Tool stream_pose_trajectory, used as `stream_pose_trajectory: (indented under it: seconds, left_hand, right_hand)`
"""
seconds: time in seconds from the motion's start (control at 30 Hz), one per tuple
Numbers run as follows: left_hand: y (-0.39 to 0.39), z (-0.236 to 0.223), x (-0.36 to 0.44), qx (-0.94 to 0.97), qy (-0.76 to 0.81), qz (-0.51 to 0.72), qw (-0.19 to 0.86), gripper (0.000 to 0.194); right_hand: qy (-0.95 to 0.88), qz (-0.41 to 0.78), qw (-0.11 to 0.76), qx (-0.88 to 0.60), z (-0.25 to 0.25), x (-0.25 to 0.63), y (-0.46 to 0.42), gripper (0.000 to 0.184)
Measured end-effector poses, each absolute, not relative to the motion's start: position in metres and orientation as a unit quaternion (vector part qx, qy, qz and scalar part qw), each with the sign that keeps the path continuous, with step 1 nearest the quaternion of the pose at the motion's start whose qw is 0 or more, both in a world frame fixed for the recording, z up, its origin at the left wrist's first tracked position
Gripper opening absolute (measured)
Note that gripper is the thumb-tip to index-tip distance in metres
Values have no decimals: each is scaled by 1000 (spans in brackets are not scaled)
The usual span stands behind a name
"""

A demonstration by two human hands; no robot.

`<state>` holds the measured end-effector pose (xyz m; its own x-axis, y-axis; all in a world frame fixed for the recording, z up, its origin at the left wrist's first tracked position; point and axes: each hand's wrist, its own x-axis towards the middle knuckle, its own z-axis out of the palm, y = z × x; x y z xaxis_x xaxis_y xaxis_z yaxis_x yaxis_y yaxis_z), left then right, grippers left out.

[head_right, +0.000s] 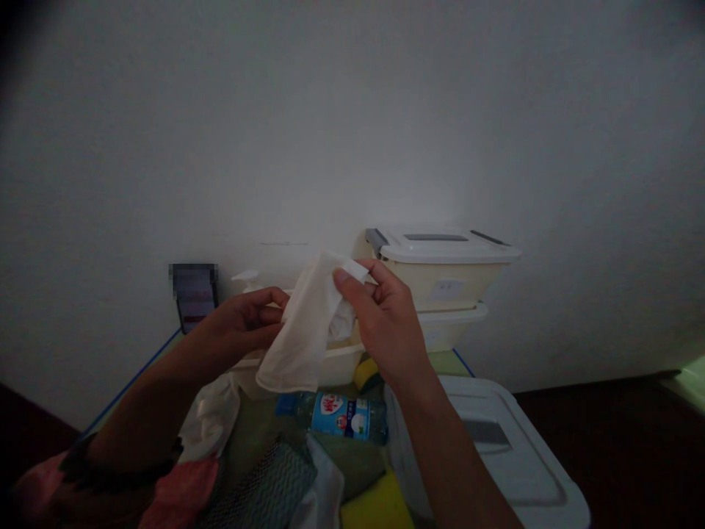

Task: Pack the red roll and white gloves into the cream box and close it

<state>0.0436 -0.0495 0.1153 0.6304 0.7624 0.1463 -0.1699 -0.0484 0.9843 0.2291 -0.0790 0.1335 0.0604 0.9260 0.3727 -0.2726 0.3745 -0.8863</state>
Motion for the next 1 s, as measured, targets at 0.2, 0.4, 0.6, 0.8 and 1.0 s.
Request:
stream_pose_trajectory:
  seconds: [0.2, 0.4, 0.6, 0.8, 1.0]
  left_hand:
    - [-51, 119, 42, 624, 269, 392, 619, 25]
    - [-55, 126, 39, 610, 217, 409, 643, 19]
    - [-54, 126, 41, 623, 246, 398, 626, 15]
    - [-52, 128, 40, 657, 279, 437, 546, 10]
    - [-54, 130, 40, 665, 282, 444, 530, 14]
  right_hand:
    - [-504, 451, 660, -326, 134, 229, -79, 6]
    - [-506, 440, 664, -330, 134, 229, -80, 8]
    - [-517, 442, 653, -334, 132, 227, -80, 9]
    - [-520, 441, 647, -341, 131, 228, -81, 9]
    - [-522, 439, 647, -342, 132, 228, -81, 11]
